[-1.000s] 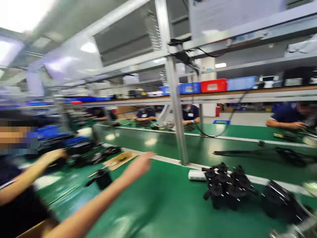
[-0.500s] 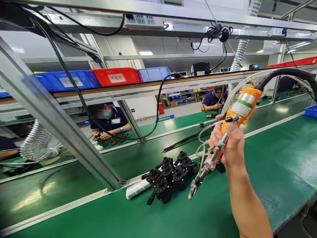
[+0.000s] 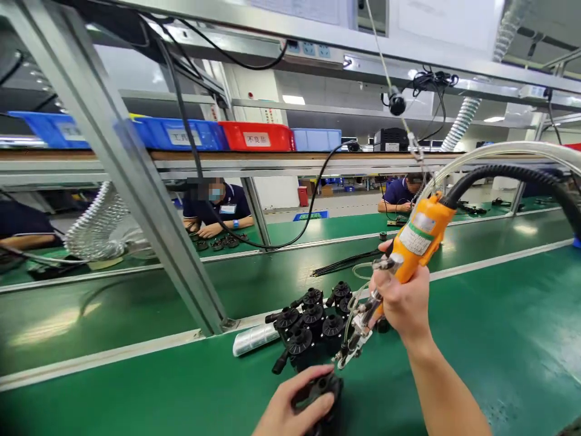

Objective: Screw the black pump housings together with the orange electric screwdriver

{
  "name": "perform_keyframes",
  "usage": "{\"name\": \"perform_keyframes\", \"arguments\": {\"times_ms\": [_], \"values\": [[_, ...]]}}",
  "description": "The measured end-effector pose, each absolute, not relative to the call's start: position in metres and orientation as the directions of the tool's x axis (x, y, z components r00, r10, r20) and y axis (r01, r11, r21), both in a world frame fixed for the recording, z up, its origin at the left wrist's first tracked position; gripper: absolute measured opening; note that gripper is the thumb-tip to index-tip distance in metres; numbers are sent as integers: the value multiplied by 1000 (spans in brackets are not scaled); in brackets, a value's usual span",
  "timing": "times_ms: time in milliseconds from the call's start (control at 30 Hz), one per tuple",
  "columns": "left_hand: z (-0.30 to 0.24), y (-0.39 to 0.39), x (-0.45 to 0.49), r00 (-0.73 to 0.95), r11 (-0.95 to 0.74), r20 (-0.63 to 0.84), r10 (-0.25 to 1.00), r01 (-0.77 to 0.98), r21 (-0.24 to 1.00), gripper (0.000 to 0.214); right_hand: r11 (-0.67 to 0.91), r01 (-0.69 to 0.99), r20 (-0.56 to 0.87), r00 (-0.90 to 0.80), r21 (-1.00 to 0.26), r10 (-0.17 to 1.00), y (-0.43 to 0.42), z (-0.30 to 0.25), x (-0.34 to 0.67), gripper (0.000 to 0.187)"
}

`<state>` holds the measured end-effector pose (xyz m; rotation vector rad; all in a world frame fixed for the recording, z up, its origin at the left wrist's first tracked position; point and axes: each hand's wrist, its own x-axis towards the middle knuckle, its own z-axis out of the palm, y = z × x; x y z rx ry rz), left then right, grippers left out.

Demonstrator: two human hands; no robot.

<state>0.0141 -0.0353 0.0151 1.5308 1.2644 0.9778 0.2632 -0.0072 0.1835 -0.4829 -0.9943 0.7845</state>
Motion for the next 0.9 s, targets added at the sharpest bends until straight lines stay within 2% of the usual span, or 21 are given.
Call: {"name": "perform_keyframes", "arguments": {"times_ms": [100,200,400,600,767,900], "values": [[8,-12,48,207,-42,5,978,173,984,74,639,-279,559,316,-717,766,3,175,252,54],[2,-4,52,211,3,-28,977,115,993,77,632,-271,568,280,-726,774,9,171,243,49],[-4,-6,45,194,-9,-24,981,165,986,66,588,-302,544,223,-750,809,14,170,235,46],[8,-7,49,190,-38,9,982,153,988,64,590,-201,543,246,-782,803,13,178,220,40],[18,-12,52,196,-49,27,980,109,993,61,588,-86,567,186,-804,802,12,178,202,38],[18,-12,52,236,-69,44,971,99,993,55,584,-103,565,167,-805,808,13,172,198,37]]}}
